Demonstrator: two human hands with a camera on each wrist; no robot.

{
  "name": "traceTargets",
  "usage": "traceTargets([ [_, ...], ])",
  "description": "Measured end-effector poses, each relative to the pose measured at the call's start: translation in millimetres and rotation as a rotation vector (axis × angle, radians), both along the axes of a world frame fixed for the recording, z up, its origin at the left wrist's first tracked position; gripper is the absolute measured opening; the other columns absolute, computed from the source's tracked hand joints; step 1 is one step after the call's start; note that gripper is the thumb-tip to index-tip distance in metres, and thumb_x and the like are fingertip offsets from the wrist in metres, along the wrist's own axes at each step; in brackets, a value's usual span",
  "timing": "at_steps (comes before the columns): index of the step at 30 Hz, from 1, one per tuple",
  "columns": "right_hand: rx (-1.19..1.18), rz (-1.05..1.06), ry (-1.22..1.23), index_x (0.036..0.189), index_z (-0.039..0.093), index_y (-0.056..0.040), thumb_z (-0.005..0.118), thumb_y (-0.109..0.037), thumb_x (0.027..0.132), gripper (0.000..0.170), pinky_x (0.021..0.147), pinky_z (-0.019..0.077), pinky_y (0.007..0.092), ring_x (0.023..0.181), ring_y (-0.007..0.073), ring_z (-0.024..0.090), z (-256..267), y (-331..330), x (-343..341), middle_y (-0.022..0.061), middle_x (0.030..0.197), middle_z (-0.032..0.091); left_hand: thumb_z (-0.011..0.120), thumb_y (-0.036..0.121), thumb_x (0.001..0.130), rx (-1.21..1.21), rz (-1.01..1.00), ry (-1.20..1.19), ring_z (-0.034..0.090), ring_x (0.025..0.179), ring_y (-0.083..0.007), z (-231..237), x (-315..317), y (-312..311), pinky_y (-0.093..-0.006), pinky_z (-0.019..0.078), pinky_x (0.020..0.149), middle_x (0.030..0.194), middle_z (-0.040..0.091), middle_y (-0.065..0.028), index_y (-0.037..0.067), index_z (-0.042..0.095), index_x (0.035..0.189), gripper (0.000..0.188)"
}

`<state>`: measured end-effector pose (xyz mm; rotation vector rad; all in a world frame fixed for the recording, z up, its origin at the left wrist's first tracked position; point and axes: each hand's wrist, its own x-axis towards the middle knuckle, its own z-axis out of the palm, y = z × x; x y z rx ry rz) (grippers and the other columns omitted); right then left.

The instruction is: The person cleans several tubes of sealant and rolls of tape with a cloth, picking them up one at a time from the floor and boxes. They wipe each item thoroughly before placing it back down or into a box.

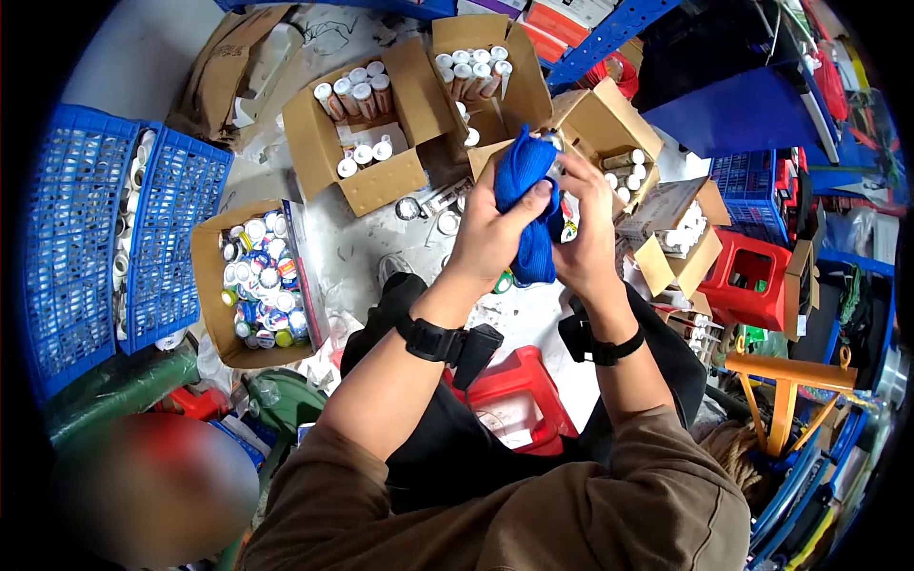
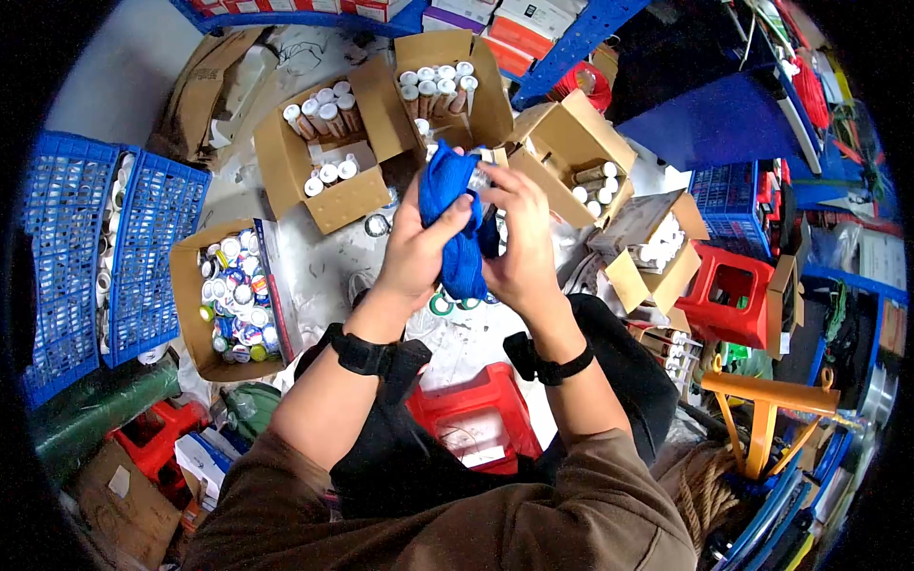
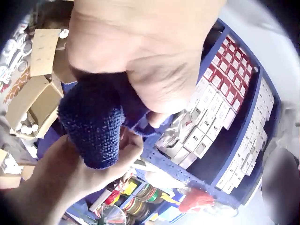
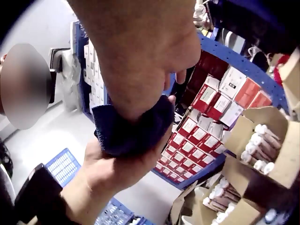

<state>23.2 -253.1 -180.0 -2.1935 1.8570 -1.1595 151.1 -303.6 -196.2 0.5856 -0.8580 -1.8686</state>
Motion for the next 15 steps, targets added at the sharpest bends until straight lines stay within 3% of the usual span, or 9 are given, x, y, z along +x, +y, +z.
traceTargets([
  [2, 0.054, -0.033, -0.263, 0.126, 0.053, -0.0018, 0.086, -0.014, 0.066, 0.069, 0.105, 0.0407, 0.0454, 0.123, 0.0377, 0.052, -7.2, 7.3, 4.2, 0.0177, 0.132, 0.057, 0.067, 0.019, 0.095, 0.078, 0.010, -0.016, 0.061, 0.100, -0.0108, 0.8, 0.3, -1.3, -0.0278, 0.0492, 0.089, 0.116, 0.064, -0.0030, 0.005, 0.056, 0.130, 0.039],
  [4, 0.045, -0.008, -0.316, 0.130, 0.052, -0.0027, 0.087, -0.013, 0.065, 0.074, 0.104, 0.0412, 0.0447, 0.121, 0.0367, 0.054, -4.5, 9.4, 2.4, 0.0175, 0.128, 0.059, 0.067, 0.020, 0.095, 0.140, -0.010, -0.043, 0.061, 0.099, -0.0107, 1.7, 7.4, -6.1, -0.0275, 0.0490, 0.089, 0.113, 0.065, -0.0031, 0.005, 0.058, 0.127, 0.037],
  [8, 0.126, 0.106, 0.029, 0.133, 0.052, -0.0046, 0.084, -0.008, 0.061, 0.078, 0.095, 0.0438, 0.0450, 0.111, 0.0370, 0.054, 20.4, 9.0, 3.5, 0.0179, 0.117, 0.056, 0.065, 0.027, 0.096, 0.278, -0.080, -0.096, 0.063, 0.093, -0.0105, -2.1, 10.9, -11.1, -0.0277, 0.0501, 0.083, 0.105, 0.068, -0.0031, 0.003, 0.066, 0.115, 0.031],
  [12, 0.261, -0.062, 0.001, 0.132, 0.055, -0.0042, 0.080, -0.006, 0.059, 0.077, 0.091, 0.0445, 0.0446, 0.104, 0.0381, 0.053, 16.4, 9.6, 17.8, 0.0183, 0.108, 0.053, 0.056, 0.037, 0.100, 0.434, 0.076, -0.217, 0.063, 0.091, -0.0106, -10.7, -5.0, -8.6, -0.0282, 0.0496, 0.080, 0.106, 0.068, -0.0054, 0.000, 0.067, 0.112, 0.040],
  [15, 0.393, -0.208, 0.055, 0.130, 0.057, -0.0040, 0.080, -0.013, 0.066, 0.068, 0.091, 0.0450, 0.0437, 0.103, 0.0388, 0.052, 16.5, 6.5, 19.9, 0.0194, 0.113, 0.052, 0.052, 0.034, 0.101, 0.516, 0.065, -0.254, 0.064, 0.095, -0.0135, -3.4, -1.0, -11.7, -0.0298, 0.0500, 0.084, 0.109, 0.067, -0.0068, 0.000, 0.064, 0.118, 0.040],
])
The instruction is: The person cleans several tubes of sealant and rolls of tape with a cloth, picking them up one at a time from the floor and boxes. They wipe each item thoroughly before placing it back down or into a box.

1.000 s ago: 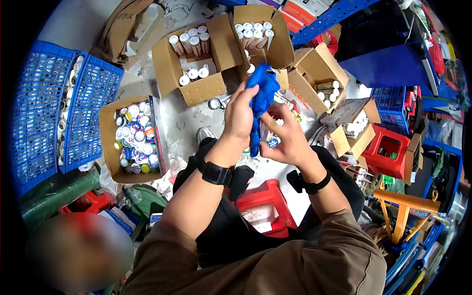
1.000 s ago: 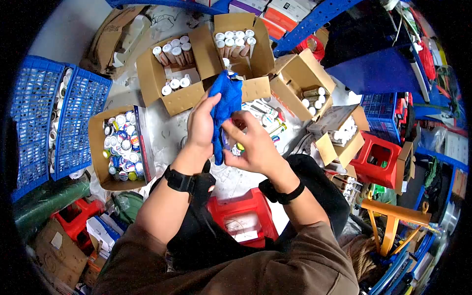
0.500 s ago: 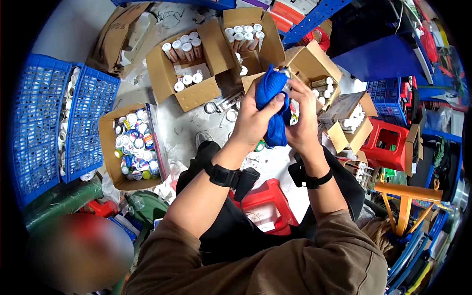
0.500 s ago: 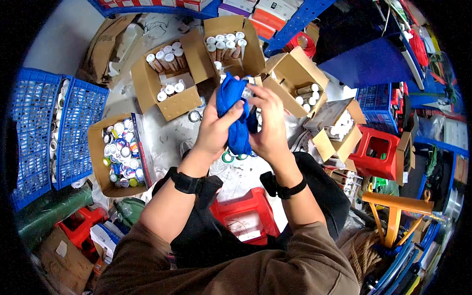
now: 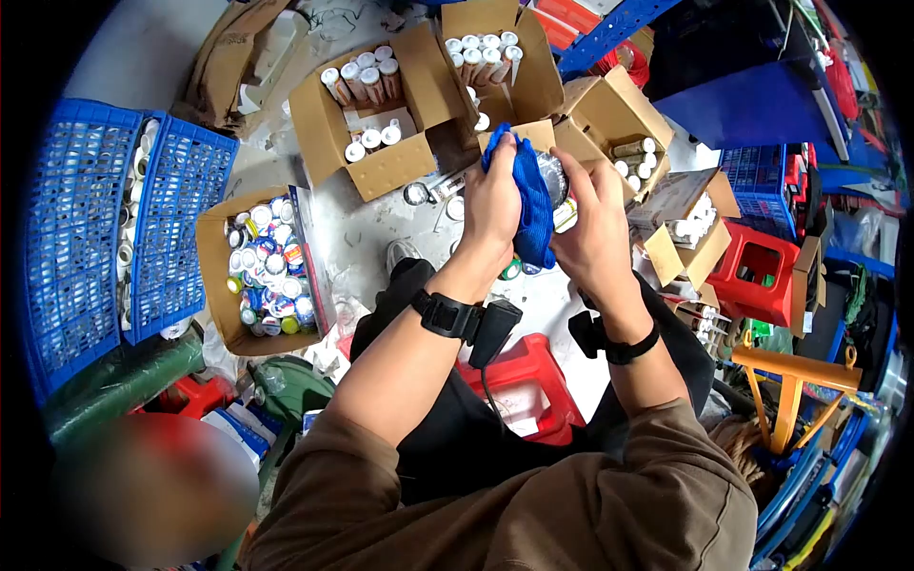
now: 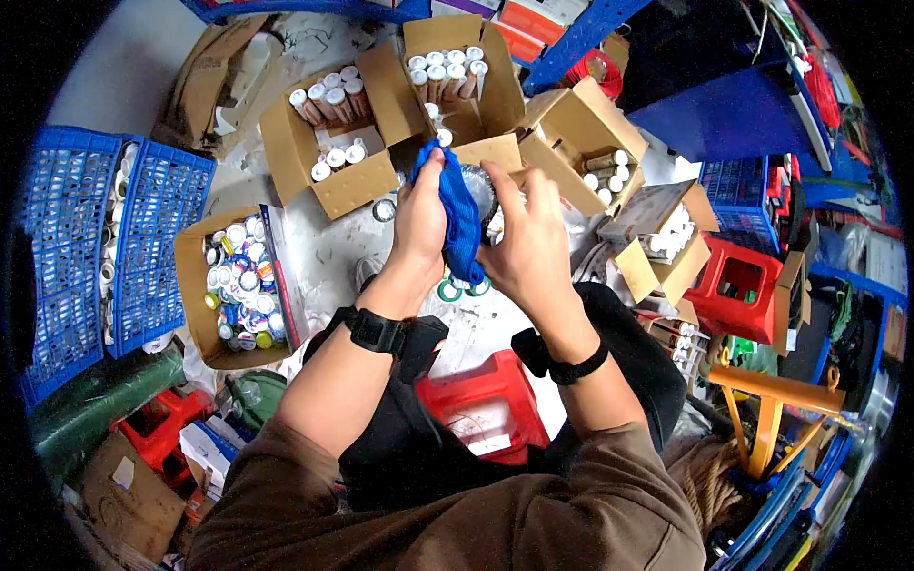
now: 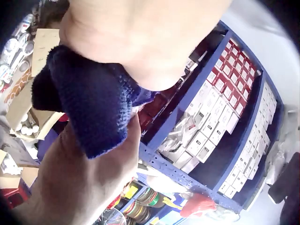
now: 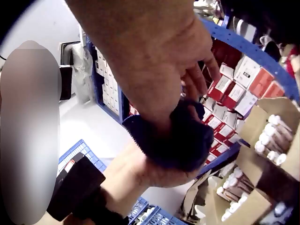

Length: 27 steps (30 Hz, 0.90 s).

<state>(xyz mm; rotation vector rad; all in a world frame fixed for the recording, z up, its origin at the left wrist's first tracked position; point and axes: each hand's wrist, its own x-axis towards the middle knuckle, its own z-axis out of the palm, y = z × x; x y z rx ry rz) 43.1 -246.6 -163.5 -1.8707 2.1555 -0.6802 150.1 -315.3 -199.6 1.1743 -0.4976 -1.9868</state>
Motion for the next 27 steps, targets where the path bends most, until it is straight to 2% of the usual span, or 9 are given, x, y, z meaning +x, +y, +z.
traceTargets([
  [7, -0.171, 0.183, 0.113, 0.112, 0.069, -0.0004, 0.074, -0.029, 0.080, 0.042, 0.095, 0.0429, 0.0448, 0.108, 0.0373, 0.052, -12.3, -4.1, -3.7, 0.0184, 0.118, 0.055, 0.050, 0.031, 0.101, -0.070, -0.085, 0.521, 0.062, 0.107, -0.0168, -8.6, 14.1, -3.5, -0.0316, 0.0461, 0.097, 0.116, 0.065, -0.0065, 0.004, 0.060, 0.126, 0.038],
  [11, -0.178, -0.031, -0.285, 0.096, 0.069, 0.0037, 0.054, -0.023, 0.100, 0.031, 0.090, 0.0443, 0.0414, 0.098, 0.0357, 0.056, -29.2, -7.3, 6.6, 0.0162, 0.108, 0.059, 0.055, 0.022, 0.102, -0.285, -0.041, 0.091, 0.062, 0.094, -0.0126, -0.8, 6.1, 6.2, -0.0289, 0.0488, 0.085, 0.104, 0.067, -0.0041, 0.005, 0.063, 0.119, 0.025],
  [13, -0.062, -0.243, -0.461, 0.096, 0.058, 0.0035, 0.051, -0.024, 0.104, 0.029, 0.072, 0.0500, 0.0362, 0.084, 0.0266, 0.063, -25.2, -10.8, 11.6, 0.0159, 0.096, 0.060, 0.057, 0.021, 0.101, -0.382, 0.018, -0.123, 0.064, 0.090, -0.0150, -13.4, 6.3, 5.2, -0.0313, 0.0502, 0.081, 0.102, 0.069, -0.0074, 0.002, 0.064, 0.115, 0.025],
  [17, -0.308, -0.118, -0.710, 0.132, 0.050, 0.0024, 0.061, -0.018, 0.097, 0.042, 0.090, 0.0514, 0.0368, 0.110, 0.0265, 0.062, -23.4, -25.1, 24.7, 0.0200, 0.118, 0.062, 0.054, 0.032, 0.101, -0.386, 0.016, -0.504, 0.065, 0.072, -0.0268, -16.8, 19.3, -8.7, -0.0384, 0.0506, 0.070, 0.079, 0.068, -0.0189, -0.004, 0.067, 0.097, 0.039],
  [20, -0.041, 0.352, -0.357, 0.142, 0.044, 0.0015, 0.069, -0.011, 0.088, 0.061, 0.109, 0.0389, 0.0394, 0.128, 0.0299, 0.054, -7.7, -24.2, -0.2, 0.0184, 0.139, 0.055, 0.050, 0.045, 0.101, -0.266, 0.100, -0.410, 0.066, 0.068, -0.0351, -24.7, 25.0, -17.8, -0.0462, 0.0482, 0.065, 0.070, 0.065, -0.0228, -0.004, 0.065, 0.078, 0.056],
  [21, -0.028, 0.311, -0.379, 0.140, 0.047, 0.0018, 0.072, -0.013, 0.087, 0.060, 0.107, 0.0415, 0.0383, 0.126, 0.0278, 0.055, -11.4, -23.8, 3.8, 0.0175, 0.135, 0.058, 0.050, 0.047, 0.100, -0.209, 0.184, -0.362, 0.066, 0.067, -0.0366, -33.0, 22.3, -20.8, -0.0472, 0.0482, 0.065, 0.068, 0.064, -0.0238, -0.005, 0.064, 0.075, 0.060],
  [22, -0.077, 0.291, -0.480, 0.137, 0.049, 0.0020, 0.073, -0.014, 0.087, 0.058, 0.105, 0.0432, 0.0368, 0.124, 0.0253, 0.056, -19.7, -22.5, 6.6, 0.0163, 0.132, 0.060, 0.048, 0.048, 0.102, -0.250, 0.129, -0.470, 0.055, 0.061, -0.0120, -37.6, 25.6, -23.8, -0.0353, 0.0461, 0.059, 0.067, 0.061, -0.0018, 0.002, 0.067, 0.079, 0.056],
  [25, -0.178, 0.189, -0.880, 0.130, 0.053, 0.0023, 0.071, -0.017, 0.092, 0.046, 0.099, 0.0461, 0.0323, 0.114, 0.0178, 0.059, -70.9, -28.2, -3.7, 0.0123, 0.125, 0.062, 0.038, 0.058, 0.100, -0.332, 0.065, -0.773, 0.065, 0.080, -0.0497, -0.4, 47.5, -33.4, -0.0551, 0.0498, 0.070, 0.077, 0.064, -0.0336, -0.007, 0.067, 0.078, 0.075],
  [27, -0.171, 0.160, -1.106, 0.130, 0.051, 0.0024, 0.065, -0.018, 0.097, 0.041, 0.100, 0.0448, 0.0312, 0.111, 0.0159, 0.058, -107.3, -41.9, -17.4, 0.0104, 0.123, 0.062, 0.039, 0.058, 0.099, -0.415, 0.179, -0.782, 0.065, 0.079, -0.0498, -0.9, 60.5, -37.9, -0.0561, 0.0499, 0.070, 0.076, 0.064, -0.0333, -0.007, 0.068, 0.078, 0.074],
])
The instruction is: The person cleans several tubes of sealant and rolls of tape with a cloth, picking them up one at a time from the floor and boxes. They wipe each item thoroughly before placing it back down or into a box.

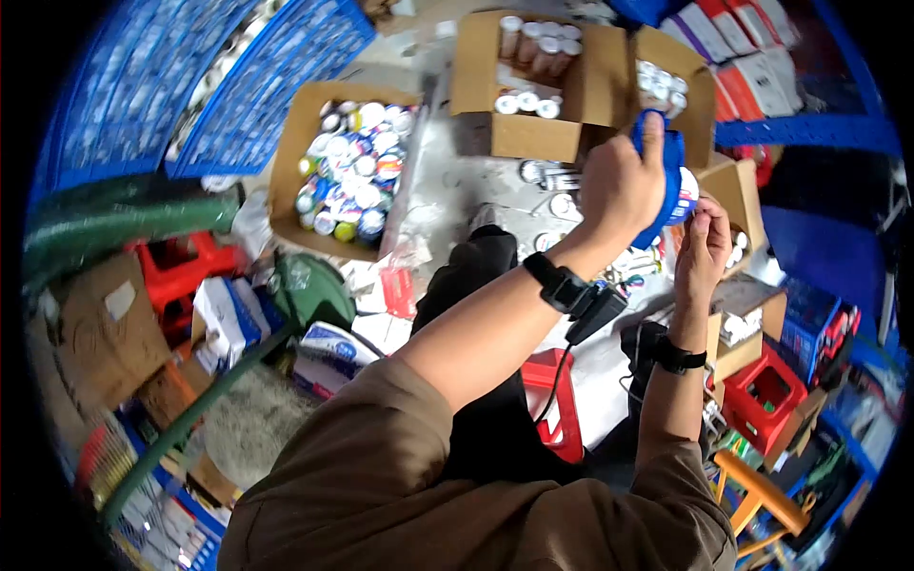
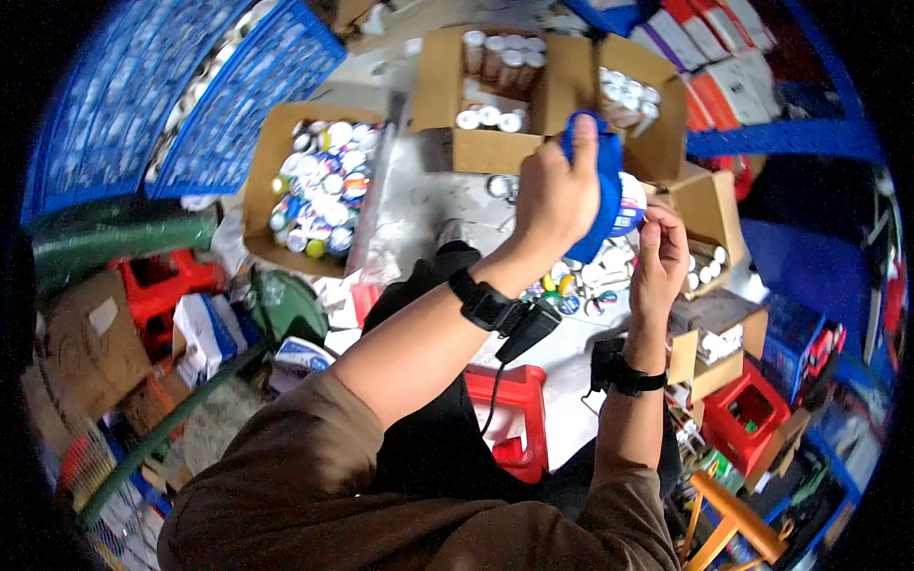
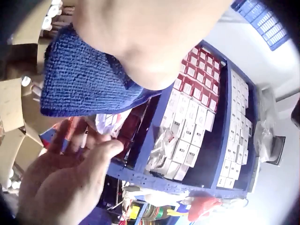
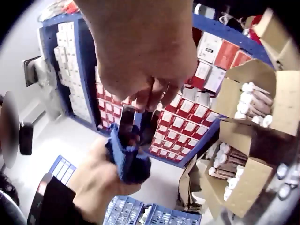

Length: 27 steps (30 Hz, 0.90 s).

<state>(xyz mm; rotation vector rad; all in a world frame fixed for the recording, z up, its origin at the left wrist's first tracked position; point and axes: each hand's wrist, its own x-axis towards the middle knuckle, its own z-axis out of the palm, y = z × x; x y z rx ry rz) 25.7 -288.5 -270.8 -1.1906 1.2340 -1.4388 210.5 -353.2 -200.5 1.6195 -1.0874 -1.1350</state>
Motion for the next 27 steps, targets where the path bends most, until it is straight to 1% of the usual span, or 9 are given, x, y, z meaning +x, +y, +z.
traceTargets([
  [4, 0.078, 0.015, -0.305, 0.140, 0.044, 0.0016, 0.052, -0.038, 0.103, 0.055, 0.103, 0.0437, 0.0324, 0.119, 0.0189, 0.056, 3.4, -4.6, 67.5, 0.0099, 0.129, 0.058, 0.048, 0.048, 0.100, -0.002, -0.014, -0.013, 0.066, 0.075, -0.0469, -6.2, 23.7, -1.6, -0.0524, 0.0515, 0.066, 0.074, 0.065, -0.0306, -0.005, 0.068, 0.078, 0.060],
  [6, 0.168, 0.087, -0.458, 0.134, 0.050, 0.0040, 0.053, -0.028, 0.103, 0.044, 0.081, 0.0534, 0.0272, 0.090, 0.0139, 0.064, -6.1, -7.8, 63.7, 0.0077, 0.111, 0.065, 0.050, 0.045, 0.100, 0.017, 0.006, -0.062, 0.066, 0.075, -0.0453, -4.3, 37.2, -1.9, -0.0515, 0.0521, 0.067, 0.075, 0.066, -0.0281, -0.002, 0.067, 0.081, 0.054],
  [9, 0.220, 0.006, -0.261, 0.117, 0.059, 0.0024, 0.058, -0.011, 0.099, 0.022, 0.063, 0.0516, 0.0229, 0.066, 0.0088, 0.061, -4.4, -18.6, 83.2, 0.0049, 0.091, 0.067, 0.056, 0.043, 0.097, -0.036, 0.037, -0.150, 0.066, 0.079, -0.0436, -6.4, 52.3, -2.1, -0.0491, 0.0522, 0.068, 0.082, 0.069, -0.0222, 0.002, 0.066, 0.094, 0.042],
  [12, 0.242, -0.065, -0.449, 0.109, 0.060, -0.0002, 0.057, -0.013, 0.100, 0.015, 0.063, 0.0506, 0.0222, 0.067, 0.0075, 0.060, -28.4, -31.3, 100.5, 0.0024, 0.086, 0.066, 0.062, 0.035, 0.094, -0.236, 0.137, -0.315, 0.066, 0.080, -0.0428, -9.9, 64.1, -5.6, -0.0492, 0.0519, 0.066, 0.088, 0.067, -0.0205, 0.002, 0.060, 0.096, 0.033],
  [15, 0.396, -0.070, -0.210, 0.104, 0.060, -0.0066, 0.057, -0.017, 0.101, 0.011, 0.070, 0.0513, 0.0200, 0.067, 0.0098, 0.060, -97.0, -38.5, 118.0, 0.0004, 0.080, 0.063, 0.068, 0.024, 0.089, -0.314, 0.122, -0.259, 0.064, 0.084, -0.0418, -4.7, 63.7, 0.2, -0.0488, 0.0516, 0.069, 0.093, 0.063, -0.0187, 0.003, 0.056, 0.099, 0.026],
  [19, 0.697, 0.391, 0.038, 0.109, 0.064, -0.0006, 0.059, -0.019, 0.099, 0.022, 0.078, 0.0583, 0.0334, 0.083, 0.0200, 0.067, -175.7, -38.6, 167.1, 0.0087, 0.099, 0.068, 0.072, 0.015, 0.083, -0.340, 0.052, -0.170, 0.064, 0.087, -0.0423, -0.3, 65.0, 7.1, -0.0487, 0.0518, 0.071, 0.099, 0.062, -0.0204, 0.001, 0.056, 0.103, 0.029],
  [22, 0.673, 0.893, -0.073, 0.129, 0.058, -0.0024, 0.059, -0.027, 0.100, 0.038, 0.083, 0.0565, 0.0312, 0.093, 0.0195, 0.067, -161.7, -47.2, 212.6, 0.0102, 0.106, 0.067, 0.072, 0.015, 0.083, -0.320, 0.066, -0.163, 0.064, 0.087, -0.0421, 3.2, 70.5, 8.8, -0.0481, 0.0521, 0.071, 0.099, 0.062, -0.0207, 0.001, 0.057, 0.103, 0.029],
  [25, 0.765, 1.068, -0.117, 0.145, 0.045, -0.0057, 0.059, -0.031, 0.100, 0.054, 0.090, 0.0528, 0.0301, 0.101, 0.0183, 0.065, -121.3, -39.7, 249.2, 0.0113, 0.114, 0.066, 0.073, 0.016, 0.082, -0.333, 0.085, -0.129, 0.064, 0.087, -0.0417, 2.9, 70.8, 7.2, -0.0483, 0.0514, 0.072, 0.094, 0.062, -0.0213, 0.001, 0.056, 0.102, 0.030],
  [27, 0.750, 1.191, 0.186, 0.151, 0.038, -0.0081, 0.061, -0.037, 0.098, 0.064, 0.096, 0.0477, 0.0319, 0.111, 0.0181, 0.061, -129.0, -44.7, 250.2, 0.0124, 0.123, 0.064, 0.072, 0.018, 0.083, -0.340, 0.132, -0.135, 0.063, 0.085, -0.0438, 2.0, 70.1, 2.6, -0.0491, 0.0498, 0.072, 0.091, 0.062, -0.0222, 0.001, 0.056, 0.099, 0.029],
])
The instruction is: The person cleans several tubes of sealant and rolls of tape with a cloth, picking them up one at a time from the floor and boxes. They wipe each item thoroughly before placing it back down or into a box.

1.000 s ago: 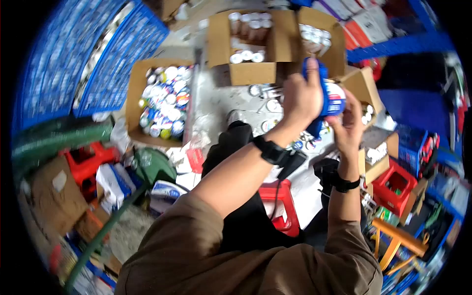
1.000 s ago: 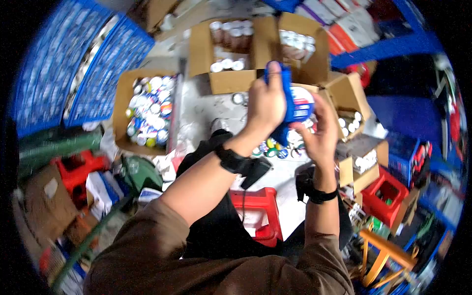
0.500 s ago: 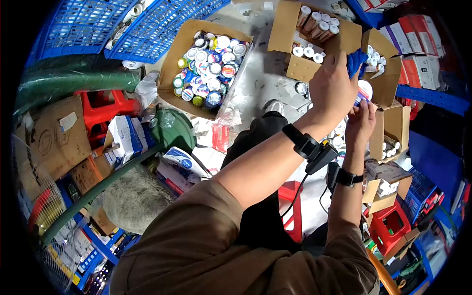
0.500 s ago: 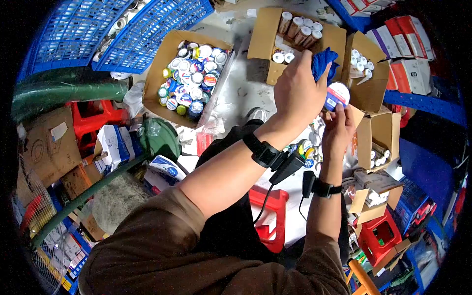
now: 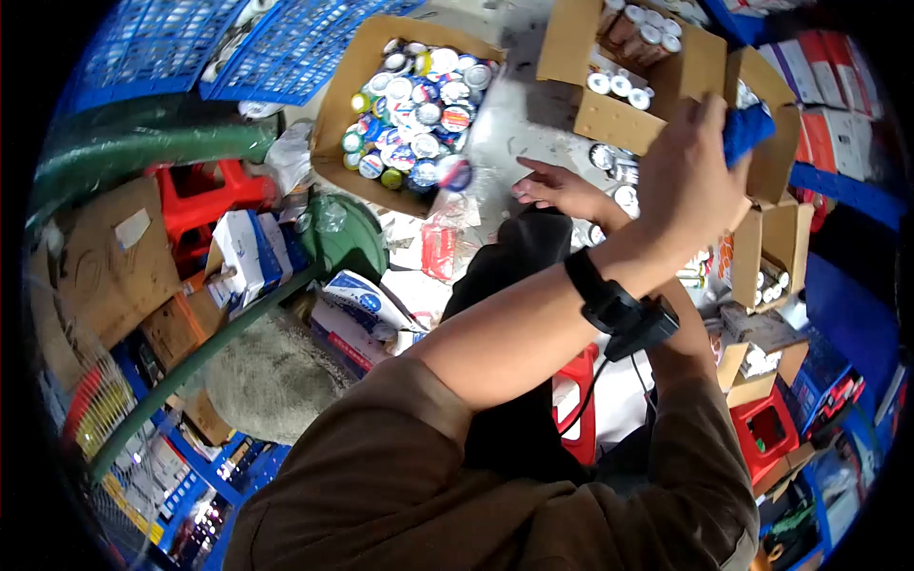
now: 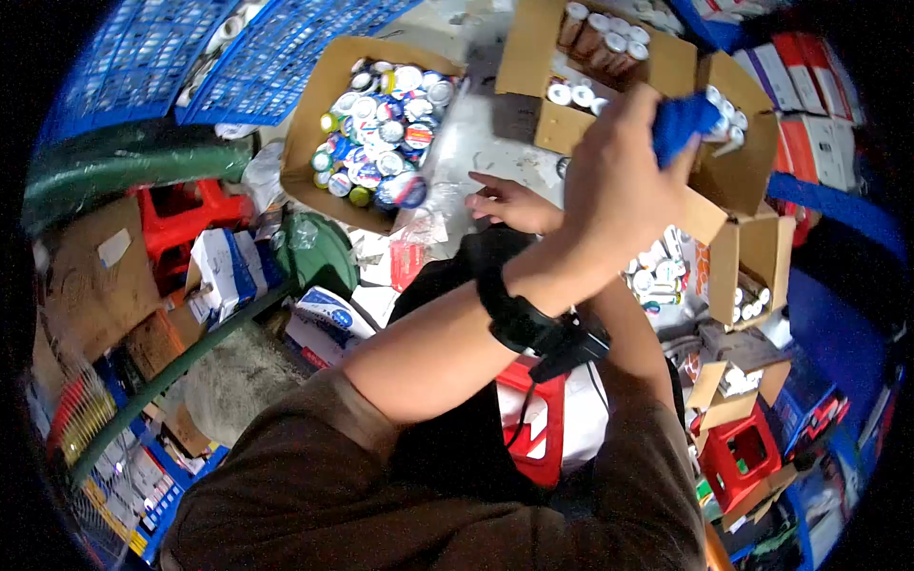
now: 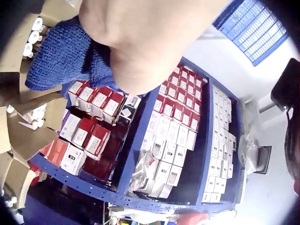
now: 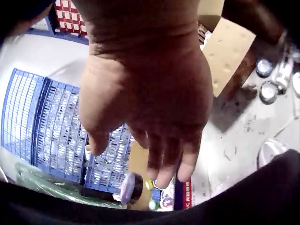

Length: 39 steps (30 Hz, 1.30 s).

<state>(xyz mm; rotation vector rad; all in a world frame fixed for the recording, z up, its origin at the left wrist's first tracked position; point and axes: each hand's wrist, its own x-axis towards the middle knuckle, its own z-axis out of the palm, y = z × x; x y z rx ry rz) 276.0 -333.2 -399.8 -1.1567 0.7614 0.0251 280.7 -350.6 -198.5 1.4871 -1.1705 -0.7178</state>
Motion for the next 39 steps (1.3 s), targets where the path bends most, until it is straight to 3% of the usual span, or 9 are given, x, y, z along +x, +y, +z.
traceTargets([
  [3, -0.289, -0.021, 0.278, 0.143, 0.048, -0.0045, 0.064, -0.035, 0.094, 0.060, 0.098, 0.0455, 0.0373, 0.115, 0.0231, 0.059, -33.4, 12.5, -31.5, 0.0148, 0.125, 0.066, 0.072, 0.024, 0.085, -0.033, -0.026, 0.040, 0.064, 0.087, -0.0421, -12.3, 1.4, -9.6, -0.0492, 0.0517, 0.072, 0.097, 0.062, -0.0212, 0.003, 0.053, 0.100, 0.032],
  [7, -0.259, -0.130, 0.540, 0.138, 0.052, -0.0017, 0.066, -0.039, 0.090, 0.062, 0.099, 0.0458, 0.0394, 0.117, 0.0307, 0.060, -111.6, 50.3, -136.2, 0.0203, 0.124, 0.065, 0.070, 0.020, 0.086, 0.034, -0.090, 0.105, 0.064, 0.084, -0.0429, -9.1, 2.6, -6.6, -0.0476, 0.0502, 0.072, 0.087, 0.064, -0.0233, 0.000, 0.055, 0.097, 0.028],
  [8, -0.245, -0.148, 0.601, 0.136, 0.053, -0.0007, 0.066, -0.040, 0.089, 0.063, 0.100, 0.0459, 0.0402, 0.117, 0.0333, 0.060, -131.7, 63.0, -158.4, 0.0222, 0.124, 0.065, 0.070, 0.026, 0.089, 0.001, -0.051, 0.037, 0.066, 0.067, -0.0199, -19.2, -0.3, -7.3, -0.0367, 0.0509, 0.062, 0.074, 0.067, -0.0119, 0.001, 0.062, 0.100, 0.028],
  [13, -0.214, -0.152, 0.926, 0.117, 0.063, 0.0024, 0.066, -0.041, 0.085, 0.055, 0.094, 0.0494, 0.0450, 0.112, 0.0404, 0.062, -131.5, 116.1, -248.2, 0.0274, 0.116, 0.065, 0.070, 0.026, 0.085, 0.061, -0.130, -0.068, 0.069, 0.078, -0.0280, -13.0, -9.0, -0.7, -0.0376, 0.0518, 0.074, 0.088, 0.070, -0.0174, -0.002, 0.063, 0.107, 0.036],
  [17, -0.330, -0.303, 1.072, 0.127, 0.057, 0.0003, 0.071, -0.035, 0.081, 0.060, 0.094, 0.0501, 0.0440, 0.110, 0.0403, 0.062, -152.8, 128.1, -299.6, 0.0268, 0.115, 0.066, 0.071, 0.025, 0.084, 0.148, -0.220, -0.199, 0.069, 0.078, -0.0247, -15.5, -25.1, 4.2, -0.0354, 0.0521, 0.075, 0.085, 0.070, -0.0157, -0.001, 0.063, 0.109, 0.037],
  [19, -0.364, -0.456, 1.152, 0.132, 0.049, -0.0004, 0.073, -0.035, 0.081, 0.067, 0.093, 0.0503, 0.0449, 0.114, 0.0414, 0.059, -178.3, 127.6, -317.5, 0.0288, 0.121, 0.061, 0.070, 0.019, 0.082, 0.252, -0.324, -0.159, 0.063, 0.098, -0.0408, -11.8, -32.7, 8.9, -0.0445, 0.0501, 0.087, 0.105, 0.064, -0.0245, -0.002, 0.056, 0.118, 0.044],
  [26, -0.492, -0.456, 1.236, 0.138, 0.040, -0.0060, 0.068, -0.030, 0.084, 0.066, 0.096, 0.0493, 0.0491, 0.119, 0.0400, 0.056, -155.5, 69.1, -295.5, 0.0216, 0.134, 0.049, 0.071, 0.012, 0.076, 0.375, -0.588, -0.403, 0.053, 0.124, -0.0398, -20.3, -66.1, 18.9, -0.0422, 0.0420, 0.104, 0.132, 0.053, -0.0270, -0.001, 0.042, 0.139, 0.071],
  [35, -0.678, -0.416, 1.379, 0.130, 0.050, -0.0122, 0.048, -0.027, 0.098, 0.036, 0.093, 0.0484, 0.0463, 0.118, 0.0331, 0.055, -203.8, 68.2, -302.5, 0.0119, 0.136, 0.052, 0.068, 0.000, 0.078, 0.401, -0.745, -0.506, 0.054, 0.116, -0.0482, -33.8, -101.1, 19.2, -0.0497, 0.0472, 0.096, 0.129, 0.052, -0.0292, 0.005, 0.030, 0.145, 0.076],
  [39, -0.653, -0.607, 1.217, 0.138, 0.046, -0.0068, 0.071, -0.040, 0.082, 0.070, 0.091, 0.0500, 0.0472, 0.114, 0.0372, 0.058, -185.8, 71.3, -313.3, 0.0166, 0.122, 0.061, 0.075, 0.007, 0.078, 0.464, -0.653, -0.477, 0.062, 0.101, -0.0481, -42.7, -106.3, 12.8, -0.0501, 0.0513, 0.087, 0.109, 0.064, -0.0291, 0.008, 0.038, 0.139, 0.072],
])
